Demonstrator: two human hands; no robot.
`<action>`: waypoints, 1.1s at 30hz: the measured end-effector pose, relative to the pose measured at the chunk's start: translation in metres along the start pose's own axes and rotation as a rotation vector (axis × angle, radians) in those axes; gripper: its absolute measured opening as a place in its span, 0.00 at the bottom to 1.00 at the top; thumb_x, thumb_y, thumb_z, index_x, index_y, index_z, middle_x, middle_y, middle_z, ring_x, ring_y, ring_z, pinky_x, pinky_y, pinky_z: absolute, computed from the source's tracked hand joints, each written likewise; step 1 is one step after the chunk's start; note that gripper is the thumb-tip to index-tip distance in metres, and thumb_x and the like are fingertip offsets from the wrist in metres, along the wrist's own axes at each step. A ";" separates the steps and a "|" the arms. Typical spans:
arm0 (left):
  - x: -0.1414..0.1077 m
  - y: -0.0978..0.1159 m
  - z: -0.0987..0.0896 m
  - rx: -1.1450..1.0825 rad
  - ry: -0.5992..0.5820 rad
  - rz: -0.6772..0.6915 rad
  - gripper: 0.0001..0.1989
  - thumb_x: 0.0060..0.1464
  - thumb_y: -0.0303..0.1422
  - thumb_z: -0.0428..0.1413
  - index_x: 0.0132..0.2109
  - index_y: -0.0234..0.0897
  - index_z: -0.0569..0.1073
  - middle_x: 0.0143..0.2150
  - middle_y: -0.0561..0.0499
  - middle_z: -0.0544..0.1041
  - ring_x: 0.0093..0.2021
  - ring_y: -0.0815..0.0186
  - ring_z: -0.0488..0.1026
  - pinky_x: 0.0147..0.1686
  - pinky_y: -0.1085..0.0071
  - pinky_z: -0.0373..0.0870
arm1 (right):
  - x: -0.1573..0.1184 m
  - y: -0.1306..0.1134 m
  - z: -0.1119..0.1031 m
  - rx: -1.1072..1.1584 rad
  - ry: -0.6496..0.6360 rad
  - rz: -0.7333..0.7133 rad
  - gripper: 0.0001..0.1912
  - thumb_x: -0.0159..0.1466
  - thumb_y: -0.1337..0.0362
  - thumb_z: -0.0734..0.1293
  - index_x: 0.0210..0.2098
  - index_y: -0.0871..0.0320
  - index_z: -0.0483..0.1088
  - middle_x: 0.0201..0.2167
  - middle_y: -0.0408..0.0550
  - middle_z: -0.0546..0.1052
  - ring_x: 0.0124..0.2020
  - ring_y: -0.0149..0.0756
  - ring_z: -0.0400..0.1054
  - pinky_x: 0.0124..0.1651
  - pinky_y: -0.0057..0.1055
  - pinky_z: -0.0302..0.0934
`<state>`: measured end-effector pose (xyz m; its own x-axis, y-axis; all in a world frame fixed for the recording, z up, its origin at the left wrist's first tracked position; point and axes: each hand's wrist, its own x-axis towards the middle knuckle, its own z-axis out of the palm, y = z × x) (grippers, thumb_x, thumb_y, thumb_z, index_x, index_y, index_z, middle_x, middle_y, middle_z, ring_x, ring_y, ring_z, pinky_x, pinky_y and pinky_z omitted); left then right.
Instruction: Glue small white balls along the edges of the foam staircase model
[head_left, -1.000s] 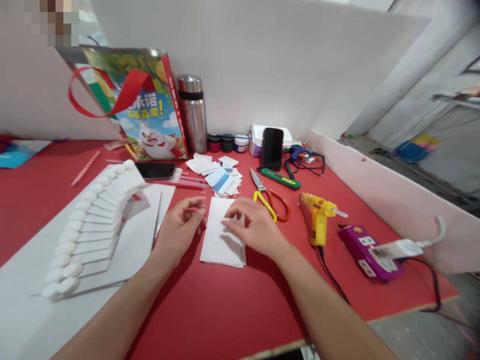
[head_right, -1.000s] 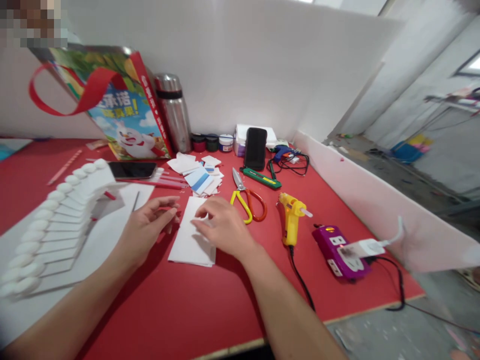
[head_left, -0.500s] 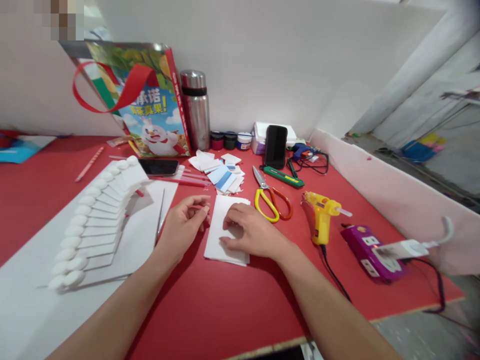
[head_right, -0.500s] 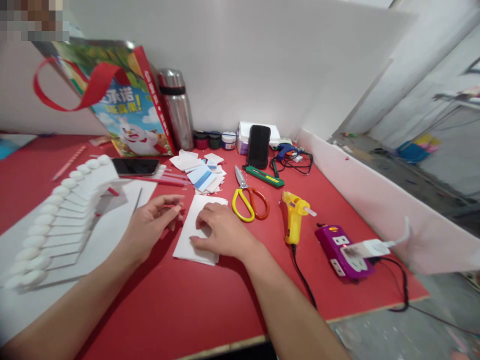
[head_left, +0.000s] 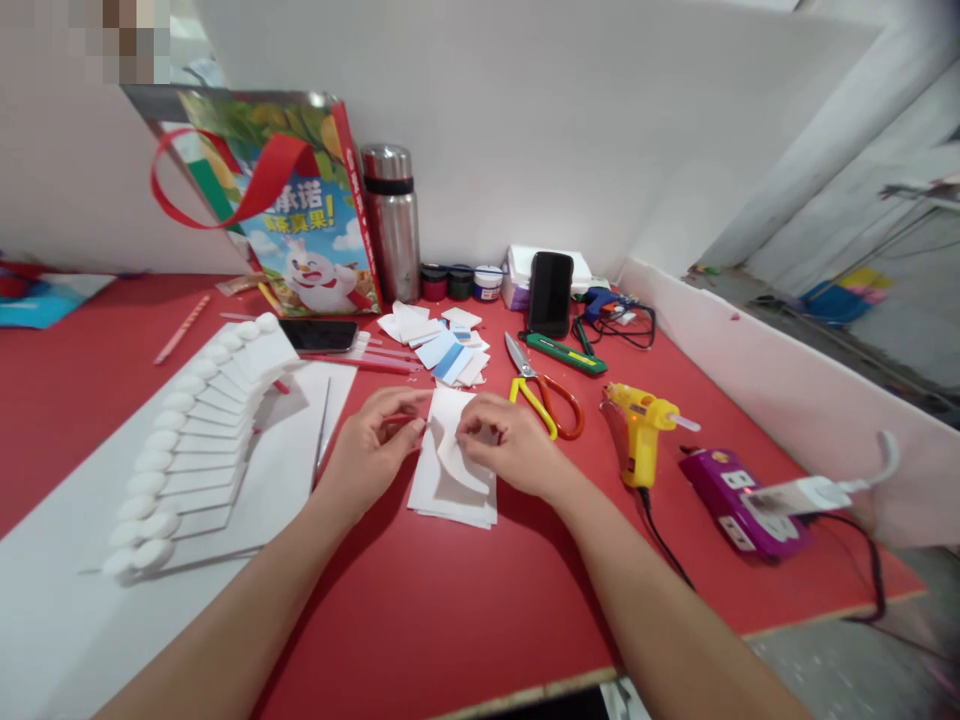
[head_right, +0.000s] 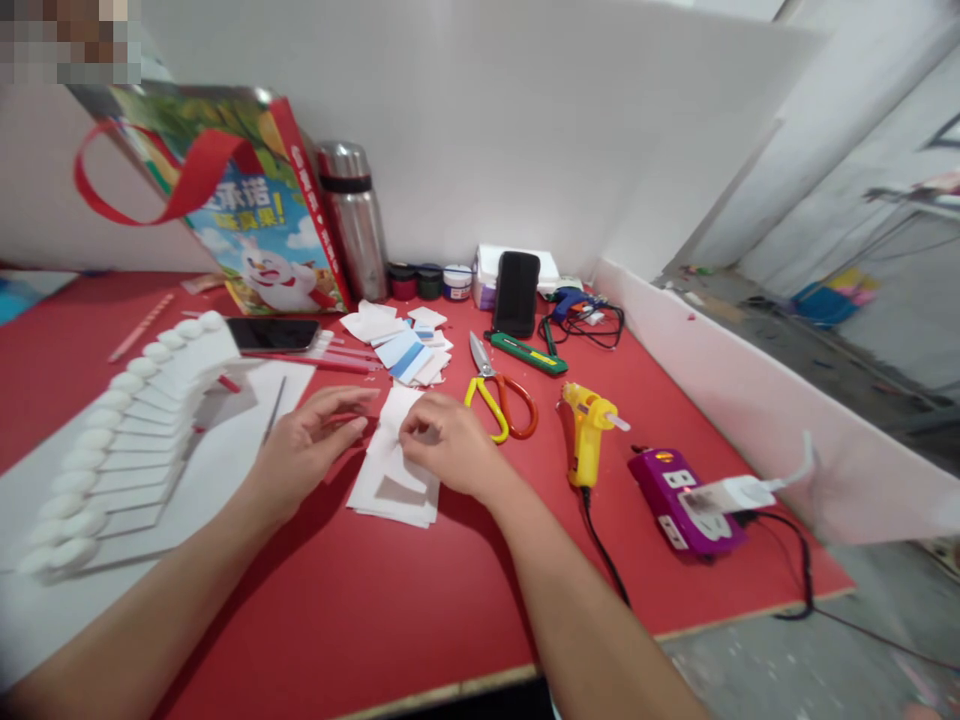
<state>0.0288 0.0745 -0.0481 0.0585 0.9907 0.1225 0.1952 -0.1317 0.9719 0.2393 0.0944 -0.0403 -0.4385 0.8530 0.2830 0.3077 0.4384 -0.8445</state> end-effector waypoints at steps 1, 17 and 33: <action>0.000 0.001 -0.001 0.042 -0.024 0.073 0.19 0.59 0.38 0.61 0.56 0.40 0.77 0.62 0.42 0.74 0.59 0.56 0.73 0.55 0.60 0.73 | 0.000 -0.001 -0.003 0.033 0.032 0.001 0.03 0.60 0.70 0.67 0.29 0.58 0.71 0.32 0.46 0.73 0.35 0.34 0.66 0.40 0.32 0.60; -0.003 0.012 0.001 -0.533 0.171 -0.244 0.16 0.46 0.36 0.72 0.40 0.35 0.79 0.34 0.52 0.82 0.31 0.68 0.77 0.34 0.74 0.75 | 0.005 -0.006 -0.015 1.245 0.360 0.380 0.07 0.55 0.68 0.76 0.33 0.57 0.76 0.29 0.39 0.77 0.30 0.26 0.70 0.34 0.23 0.65; 0.001 0.012 -0.005 -0.618 0.136 -0.337 0.22 0.45 0.35 0.72 0.47 0.34 0.76 0.39 0.48 0.84 0.36 0.61 0.82 0.39 0.67 0.78 | 0.003 -0.004 -0.015 1.145 0.296 0.387 0.14 0.49 0.70 0.81 0.33 0.56 0.78 0.28 0.40 0.77 0.32 0.28 0.72 0.35 0.25 0.67</action>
<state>0.0260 0.0743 -0.0352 -0.0380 0.9749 -0.2195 -0.4113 0.1849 0.8925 0.2498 0.0993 -0.0290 -0.2301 0.9672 -0.1071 -0.6039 -0.2282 -0.7636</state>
